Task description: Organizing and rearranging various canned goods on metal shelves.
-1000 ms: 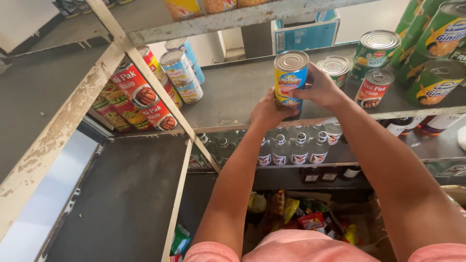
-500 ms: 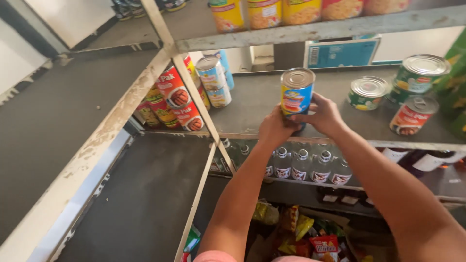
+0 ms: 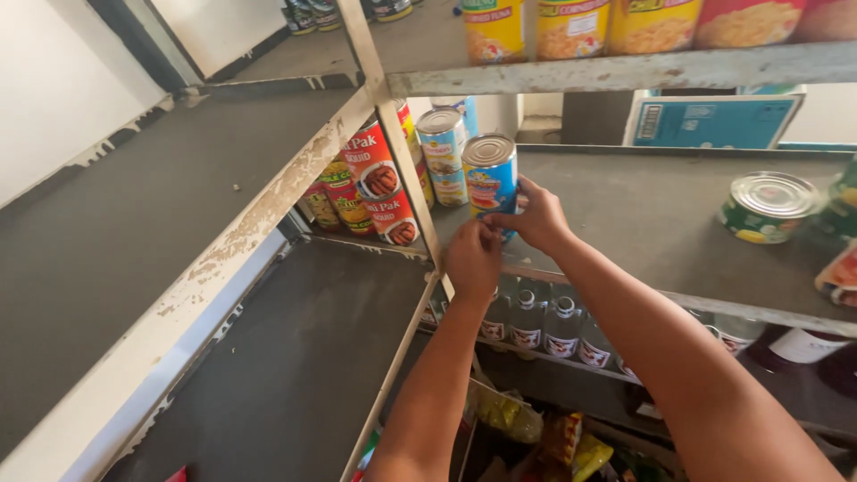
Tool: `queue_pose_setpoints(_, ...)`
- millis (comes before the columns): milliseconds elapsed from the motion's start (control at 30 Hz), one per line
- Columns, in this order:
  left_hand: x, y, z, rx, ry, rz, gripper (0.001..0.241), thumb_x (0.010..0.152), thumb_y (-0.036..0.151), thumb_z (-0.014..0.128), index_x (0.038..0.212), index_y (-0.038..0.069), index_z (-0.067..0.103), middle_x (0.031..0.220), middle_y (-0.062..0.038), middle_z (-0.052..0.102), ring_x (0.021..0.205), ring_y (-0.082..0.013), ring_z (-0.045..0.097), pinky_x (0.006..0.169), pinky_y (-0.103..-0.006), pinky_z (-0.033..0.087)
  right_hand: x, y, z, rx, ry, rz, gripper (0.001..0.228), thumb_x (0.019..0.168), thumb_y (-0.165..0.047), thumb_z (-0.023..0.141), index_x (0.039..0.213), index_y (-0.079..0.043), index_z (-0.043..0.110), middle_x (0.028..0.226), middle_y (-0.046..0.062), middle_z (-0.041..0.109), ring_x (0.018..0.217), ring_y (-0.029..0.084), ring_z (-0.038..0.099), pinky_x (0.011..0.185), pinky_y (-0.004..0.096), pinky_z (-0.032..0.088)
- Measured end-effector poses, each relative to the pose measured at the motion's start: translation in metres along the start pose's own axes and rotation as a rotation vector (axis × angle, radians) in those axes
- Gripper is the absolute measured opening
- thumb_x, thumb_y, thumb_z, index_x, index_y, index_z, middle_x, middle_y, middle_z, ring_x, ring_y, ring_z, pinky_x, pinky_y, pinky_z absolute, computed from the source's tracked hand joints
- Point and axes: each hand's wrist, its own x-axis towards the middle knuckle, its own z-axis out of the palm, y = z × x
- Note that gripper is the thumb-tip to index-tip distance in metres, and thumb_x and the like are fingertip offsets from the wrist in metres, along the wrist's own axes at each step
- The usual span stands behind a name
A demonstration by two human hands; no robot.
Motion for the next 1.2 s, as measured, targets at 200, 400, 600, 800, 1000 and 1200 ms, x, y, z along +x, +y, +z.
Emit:
queue_pose_setpoints(200,0.005,0.000,-0.003,-0.107,0.094,-0.100,0.018,0.087,0.010,0.071,0.089,0.007,0.053,0.077,-0.009,0.062,0.072,-0.0305,0.067,0.064,-0.0431,0.052,0.023,0.005,0.038,-0.042,-0.032,-0.067,0.078,0.068,-0.027,0.091,0.138,-0.009,0.060,0.122,0.012,0.074,0.115,0.023,0.071,0.088,0.039,0.059)
queue_pose_setpoints(400,0.004,0.004,-0.001,-0.200,0.076,-0.280,0.014,0.090,0.011,0.067,0.094,0.006,0.055,0.077,-0.009,0.066,0.071,-0.0278,0.069,0.065,-0.0408,0.055,0.033,-0.001,0.056,-0.080,-0.034,-0.052,0.086,0.066,-0.032,0.094,0.140,-0.006,0.058,0.122,0.013,0.073,0.115,0.024,0.070,0.091,0.039,0.057)
queue_pose_setpoints(600,0.002,-0.001,0.002,-0.073,0.120,-0.234,0.014,0.095,0.011,0.064,0.100,0.004,0.054,0.095,-0.018,0.067,0.091,-0.0405,0.067,0.072,-0.0498,0.051,0.049,0.019,0.076,0.000,-0.057,-0.062,0.099,0.061,-0.032,0.095,0.146,-0.006,0.052,0.126,0.014,0.071,0.111,0.025,0.070,0.092,0.037,0.057)
queue_pose_setpoints(800,0.004,-0.003,0.002,-0.046,0.110,-0.212,0.012,0.096,0.009,0.061,0.103,0.003,0.055,0.100,-0.019,0.065,0.097,-0.0411,0.066,0.078,-0.0508,0.051,0.051,0.013,0.082,0.105,-0.100,-0.005,0.089,0.063,-0.023,0.095,0.142,-0.006,0.058,0.121,0.009,0.073,0.105,0.019,0.069,0.087,0.035,0.060)
queue_pose_setpoints(1000,0.006,-0.002,0.000,-0.034,0.101,-0.219,0.018,0.093,0.008,0.062,0.107,0.002,0.054,0.104,-0.021,0.064,0.099,-0.0428,0.065,0.080,-0.0518,0.051,0.058,0.020,0.088,0.232,-0.142,0.062,0.089,0.063,-0.021,0.094,0.142,-0.003,0.057,0.111,0.008,0.070,0.097,0.016,0.070,0.080,0.033,0.062)
queue_pose_setpoints(1200,0.004,-0.003,-0.002,-0.046,0.081,-0.218,0.029,0.087,0.008,0.065,0.112,0.001,0.052,0.109,-0.024,0.063,0.102,-0.0448,0.064,0.082,-0.0539,0.050,0.067,0.039,0.098,0.190,-0.125,0.061,0.094,0.061,-0.022,0.097,0.142,-0.001,0.056,0.107,0.008,0.069,0.094,0.015,0.069,0.078,0.031,0.060)
